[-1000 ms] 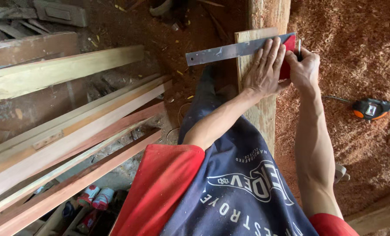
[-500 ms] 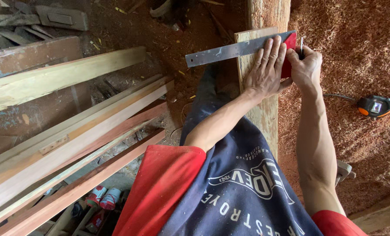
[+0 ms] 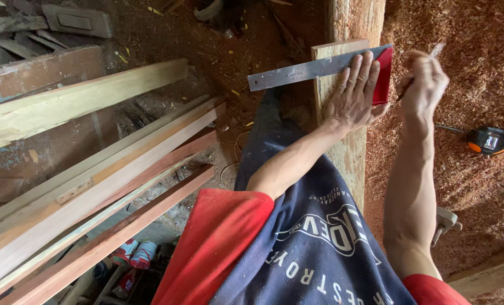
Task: The person measures a wooden plank with a tape measure and marks it with a pencil. They then use a try square to draw straight lines across the plank's width and length, preparing it for cutting.
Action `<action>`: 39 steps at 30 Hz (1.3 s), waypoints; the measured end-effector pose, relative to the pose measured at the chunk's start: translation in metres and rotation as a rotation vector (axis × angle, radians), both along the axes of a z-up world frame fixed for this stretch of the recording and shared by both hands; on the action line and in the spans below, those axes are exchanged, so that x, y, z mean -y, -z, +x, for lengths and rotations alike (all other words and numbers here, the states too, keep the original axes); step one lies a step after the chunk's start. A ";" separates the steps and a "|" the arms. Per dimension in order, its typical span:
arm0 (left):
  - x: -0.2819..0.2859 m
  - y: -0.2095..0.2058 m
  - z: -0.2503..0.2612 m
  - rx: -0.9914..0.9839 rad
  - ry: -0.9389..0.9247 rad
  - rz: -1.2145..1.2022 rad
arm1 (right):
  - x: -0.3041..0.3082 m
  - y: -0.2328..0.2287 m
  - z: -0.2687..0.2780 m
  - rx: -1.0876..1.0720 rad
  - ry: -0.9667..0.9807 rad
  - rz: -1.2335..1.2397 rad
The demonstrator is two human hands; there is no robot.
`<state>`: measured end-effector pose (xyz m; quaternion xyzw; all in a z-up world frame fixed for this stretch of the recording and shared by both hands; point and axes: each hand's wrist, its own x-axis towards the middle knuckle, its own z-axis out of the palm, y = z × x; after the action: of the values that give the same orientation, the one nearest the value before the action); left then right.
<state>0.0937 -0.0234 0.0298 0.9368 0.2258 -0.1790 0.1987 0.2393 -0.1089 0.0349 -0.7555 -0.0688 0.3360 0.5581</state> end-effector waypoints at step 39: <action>0.003 -0.007 -0.057 0.971 0.237 -0.328 | 0.052 -0.019 -0.081 -0.054 0.462 0.087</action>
<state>0.0369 -0.0259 0.0364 0.8875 -0.0308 0.2217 0.4028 0.1581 -0.1611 0.0534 -0.7172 0.1065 0.2162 0.6539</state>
